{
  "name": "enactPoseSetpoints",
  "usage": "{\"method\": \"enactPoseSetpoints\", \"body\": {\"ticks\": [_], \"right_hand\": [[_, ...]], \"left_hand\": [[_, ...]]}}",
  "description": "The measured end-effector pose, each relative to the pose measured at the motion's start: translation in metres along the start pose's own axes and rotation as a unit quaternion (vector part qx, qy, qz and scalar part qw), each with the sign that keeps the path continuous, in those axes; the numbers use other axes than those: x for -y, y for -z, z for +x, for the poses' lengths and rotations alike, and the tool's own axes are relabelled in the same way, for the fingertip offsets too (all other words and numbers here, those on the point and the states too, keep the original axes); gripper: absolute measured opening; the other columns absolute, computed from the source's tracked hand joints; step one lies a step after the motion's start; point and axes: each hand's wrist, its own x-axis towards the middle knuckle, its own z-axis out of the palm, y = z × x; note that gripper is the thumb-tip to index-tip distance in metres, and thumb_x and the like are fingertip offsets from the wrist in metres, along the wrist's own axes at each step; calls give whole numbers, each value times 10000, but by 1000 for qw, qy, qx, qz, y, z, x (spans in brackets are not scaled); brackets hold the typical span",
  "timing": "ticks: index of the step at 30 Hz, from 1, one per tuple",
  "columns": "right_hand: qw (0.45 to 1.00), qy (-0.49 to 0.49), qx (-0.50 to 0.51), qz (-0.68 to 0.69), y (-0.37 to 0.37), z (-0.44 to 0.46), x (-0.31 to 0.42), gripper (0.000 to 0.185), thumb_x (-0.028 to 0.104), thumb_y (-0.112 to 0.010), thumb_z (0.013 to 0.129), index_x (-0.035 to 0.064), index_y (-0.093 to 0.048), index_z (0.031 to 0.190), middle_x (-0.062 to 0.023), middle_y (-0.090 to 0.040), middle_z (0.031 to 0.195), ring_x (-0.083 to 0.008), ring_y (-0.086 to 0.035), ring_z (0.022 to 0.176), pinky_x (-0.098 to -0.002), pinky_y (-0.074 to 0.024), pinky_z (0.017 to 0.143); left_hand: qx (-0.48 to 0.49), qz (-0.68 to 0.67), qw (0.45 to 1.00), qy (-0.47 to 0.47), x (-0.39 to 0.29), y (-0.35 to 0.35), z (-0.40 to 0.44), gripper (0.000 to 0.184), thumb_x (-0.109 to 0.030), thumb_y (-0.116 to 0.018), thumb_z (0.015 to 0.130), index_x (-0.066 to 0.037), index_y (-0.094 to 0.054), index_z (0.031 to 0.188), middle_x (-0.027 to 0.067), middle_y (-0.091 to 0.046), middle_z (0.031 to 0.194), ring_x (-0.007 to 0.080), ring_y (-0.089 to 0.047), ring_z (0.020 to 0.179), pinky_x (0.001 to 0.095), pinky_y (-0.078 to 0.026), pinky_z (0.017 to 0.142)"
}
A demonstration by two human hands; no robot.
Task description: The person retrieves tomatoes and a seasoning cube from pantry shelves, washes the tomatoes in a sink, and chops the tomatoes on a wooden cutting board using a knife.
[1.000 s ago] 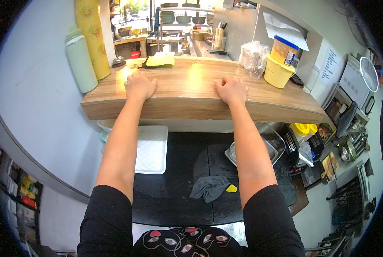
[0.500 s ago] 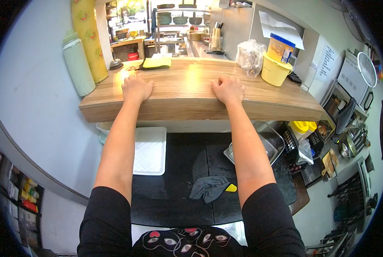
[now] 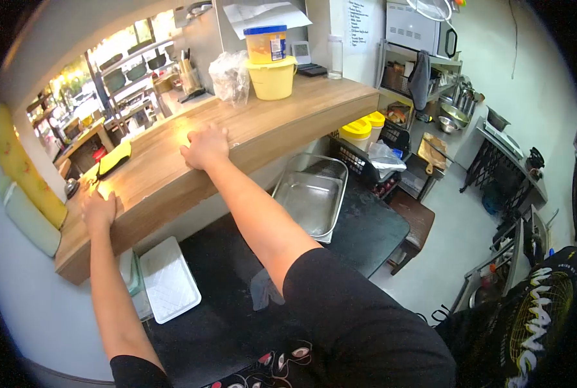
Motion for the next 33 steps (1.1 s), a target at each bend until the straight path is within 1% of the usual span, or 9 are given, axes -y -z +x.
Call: {"method": "enactPoseSetpoints", "body": {"ticks": [9,12,14,18,21,22,24,25,33], "right_hand": [[1000,2,-3,-1,1,-1,-2,419,466,-473,835,162,-619,1083,-92,-524,1183,-247,-421,1164,-475,-301,972],[1000,2,5,-2,2,-2,-1,423,469,-464,839,160,-616,1086,-95,-526,1182,-251,-420,1168,-473,-304,966],[1000,0,21,0,8,-4,-2,425,467,-458,843,160,-612,1093,-96,-526,1186,-254,-420,1173,-471,-306,963],[1000,-6,11,-13,1,0,-3,428,467,-446,845,167,-607,1104,-96,-534,1186,-262,-424,1173,-470,-318,954],[999,-9,12,-30,-3,1,0,437,480,-438,841,181,-607,1111,-93,-541,1184,-264,-447,1155,-471,-333,941],[999,-8,7,-43,0,-2,1,441,488,-436,839,186,-609,1111,-91,-543,1184,-264,-459,1145,-472,-338,936],[999,14,18,-33,2,0,-1,477,493,-425,842,162,-589,1143,-123,-530,1190,-266,-465,1130,-479,-348,918],[999,14,23,-36,3,0,1,470,489,-429,841,163,-593,1137,-121,-539,1180,-263,-466,1129,-477,-349,919],[999,3,17,-36,6,-1,2,418,463,-456,835,167,-634,1070,-106,-598,1118,-255,-481,1111,-472,-343,938]], "left_hand": [[-37,0,999,-8,5,-13,5,473,-448,-545,801,-31,-599,1018,195,-585,1065,347,-514,1063,459,-408,896],[-22,4,1000,-9,3,-9,3,474,-449,-542,803,-34,-595,1025,195,-577,1077,340,-507,1075,458,-402,905],[-20,7,1000,-4,2,-10,3,486,-451,-539,803,-36,-589,1052,196,-568,1096,338,-499,1087,456,-396,914],[-5,-4,1000,9,-2,-3,-1,519,-451,-538,803,-42,-567,1121,201,-544,1147,339,-481,1115,454,-385,931],[-22,12,1000,-4,7,-15,6,544,-456,-535,800,-48,-550,1159,207,-536,1170,344,-477,1124,453,-381,937],[-32,5,999,-1,7,-15,6,555,-465,-528,798,-46,-549,1162,212,-535,1178,347,-477,1127,454,-380,941],[-8,-1,1000,14,7,-12,6,558,-463,-525,796,-40,-549,1159,218,-532,1176,354,-475,1130,447,-381,945],[-25,-14,1000,10,7,-12,4,551,-457,-528,793,-37,-553,1149,218,-527,1175,354,-475,1125,444,-383,943],[-4,-20,1000,14,5,-8,1,531,-440,-523,802,-57,-541,1168,178,-522,1186,328,-468,1127,438,-371,953]]}}
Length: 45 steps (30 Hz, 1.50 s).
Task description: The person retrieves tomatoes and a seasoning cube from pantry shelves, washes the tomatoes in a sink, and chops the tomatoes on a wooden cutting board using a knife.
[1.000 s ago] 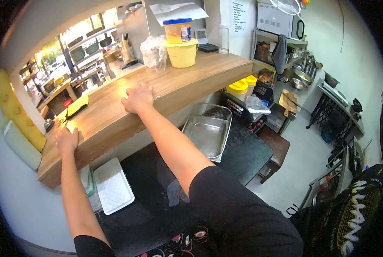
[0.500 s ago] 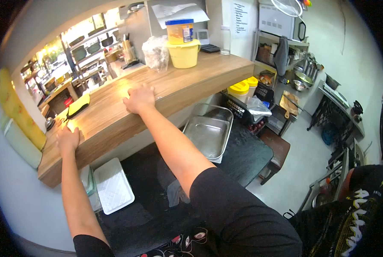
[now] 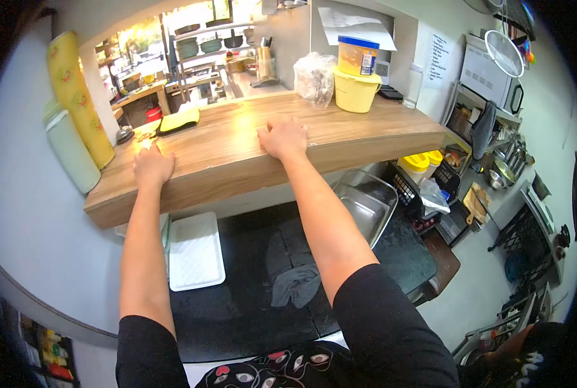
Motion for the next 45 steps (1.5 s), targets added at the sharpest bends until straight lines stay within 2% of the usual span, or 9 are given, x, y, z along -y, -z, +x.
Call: {"method": "enactPoseSetpoints", "body": {"ticks": [6,12,21,30,45], "right_hand": [[1000,-9,10,11,1,-1,1,417,461,-465,831,169,-640,1074,-84,-582,1147,-257,-457,1142,-488,-304,984],[1000,-5,-3,15,0,0,1,418,459,-464,833,174,-641,1081,-70,-529,1210,-250,-442,1155,-496,-305,980],[1000,4,-15,3,-5,2,-1,417,468,-463,824,176,-655,1051,-76,-564,1161,-255,-472,1121,-495,-324,954],[999,2,-49,17,-9,2,-1,367,461,-516,792,187,-681,971,-87,-586,1078,-257,-495,1085,-490,-343,927],[999,-6,-33,24,-5,2,0,357,437,-511,801,177,-672,985,-64,-575,1116,-245,-485,1093,-483,-323,949]], "left_hand": [[-2,11,1000,4,0,0,0,539,-445,-524,804,-60,-529,1181,177,-520,1187,324,-470,1125,443,-384,938],[-11,4,1000,2,1,-3,1,529,-433,-522,803,-44,-531,1163,193,-521,1170,333,-476,1112,444,-396,925],[-2,-14,1000,-8,2,1,-1,523,-423,-525,801,-37,-532,1154,196,-517,1171,332,-473,1114,439,-390,933],[-1,-4,1000,-1,2,0,0,515,-433,-523,806,-49,-541,1149,183,-516,1174,322,-468,1125,437,-375,945],[2,-2,1000,3,0,3,-2,532,-436,-514,810,-46,-529,1172,188,-514,1183,326,-466,1130,435,-374,947]]}}
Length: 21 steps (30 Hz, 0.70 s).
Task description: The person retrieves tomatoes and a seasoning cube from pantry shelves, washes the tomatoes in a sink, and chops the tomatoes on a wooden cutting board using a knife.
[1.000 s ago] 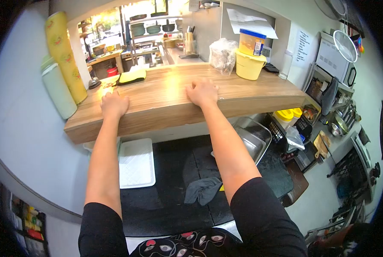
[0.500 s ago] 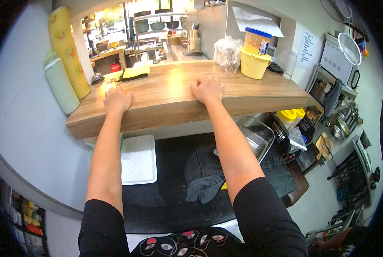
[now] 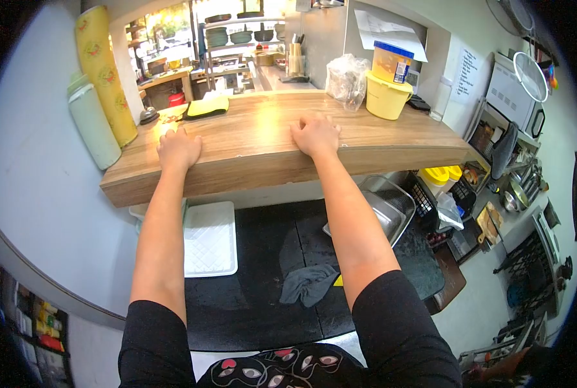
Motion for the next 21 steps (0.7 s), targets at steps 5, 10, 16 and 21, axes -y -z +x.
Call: {"method": "enactPoseSetpoints", "body": {"ticks": [5,10,16,21], "right_hand": [[1000,6,-5,10,-1,0,-1,356,435,-504,801,173,-673,974,-63,-582,1105,-262,-494,1082,-488,-322,952],[1000,-1,11,4,1,0,-1,367,435,-484,809,167,-661,986,-76,-573,1133,-274,-484,1113,-497,-320,956],[999,0,37,-7,3,2,2,375,442,-461,821,155,-649,974,-111,-543,1183,-286,-455,1160,-506,-314,959],[1000,7,15,-4,3,0,2,360,437,-482,812,142,-654,926,-127,-559,1115,-298,-477,1111,-503,-326,940]], "left_hand": [[12,3,1000,6,1,0,2,539,-431,-504,816,-44,-513,1192,185,-505,1203,322,-454,1145,436,-371,950],[-13,-10,1000,12,1,-4,2,530,-412,-507,809,-27,-520,1173,187,-509,1200,324,-458,1141,440,-375,945],[-27,-2,1000,0,4,-5,2,497,-398,-524,788,0,-577,1081,180,-560,1135,321,-488,1096,437,-397,915],[-39,-17,999,-6,5,-7,2,488,-412,-532,800,-9,-589,1070,172,-577,1119,312,-493,1083,429,-401,908]]}}
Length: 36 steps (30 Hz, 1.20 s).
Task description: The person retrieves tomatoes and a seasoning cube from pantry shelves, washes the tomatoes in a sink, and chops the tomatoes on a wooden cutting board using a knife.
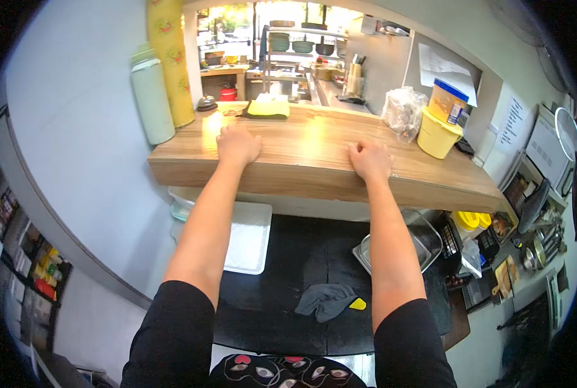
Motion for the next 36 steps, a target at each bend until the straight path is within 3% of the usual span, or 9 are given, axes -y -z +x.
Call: {"method": "enactPoseSetpoints", "body": {"ticks": [4,7,10,28,34,36], "right_hand": [[1000,2,-15,3,-3,1,0,341,428,-504,803,138,-661,888,-124,-569,1082,-295,-490,1087,-497,-344,914],[1000,6,-25,5,-5,1,-1,332,429,-518,795,136,-665,847,-125,-576,1060,-294,-500,1068,-495,-354,896],[999,11,-45,6,-6,0,-1,323,426,-528,791,136,-666,821,-123,-583,1034,-295,-507,1050,-497,-358,886],[998,17,-53,-16,-10,4,-3,326,438,-521,788,148,-665,819,-119,-601,969,-289,-533,1010,-492,-386,850],[999,15,-24,-22,-3,1,-1,317,410,-487,805,165,-667,897,-117,-605,1066,-293,-527,1059,-501,-377,890],[1000,-10,-7,-29,5,-2,5,303,369,-486,804,195,-665,976,-112,-615,1086,-296,-542,1061,-496,-369,916]], "left_hand": [[8,-6,1000,4,1,2,-1,490,-426,-536,809,-19,-586,1077,165,-563,1135,301,-477,1103,417,-387,924],[-1,-8,1000,6,2,-2,-1,554,-440,-522,784,-46,-545,1173,182,-530,1165,316,-471,1118,425,-379,947],[9,-9,1000,15,0,-1,-1,502,-435,-526,817,-32,-562,1114,160,-506,1190,291,-439,1141,416,-364,945],[6,1,1000,3,3,-2,1,512,-443,-538,814,-29,-566,1114,171,-522,1183,303,-459,1130,423,-381,931],[-2,-2,1000,3,0,1,-1,491,-417,-527,817,-10,-591,1085,188,-551,1147,316,-482,1105,426,-396,919],[35,10,999,-3,-1,6,1,464,-378,-510,809,10,-616,1038,221,-573,1116,340,-530,1061,431,-424,893]]}}
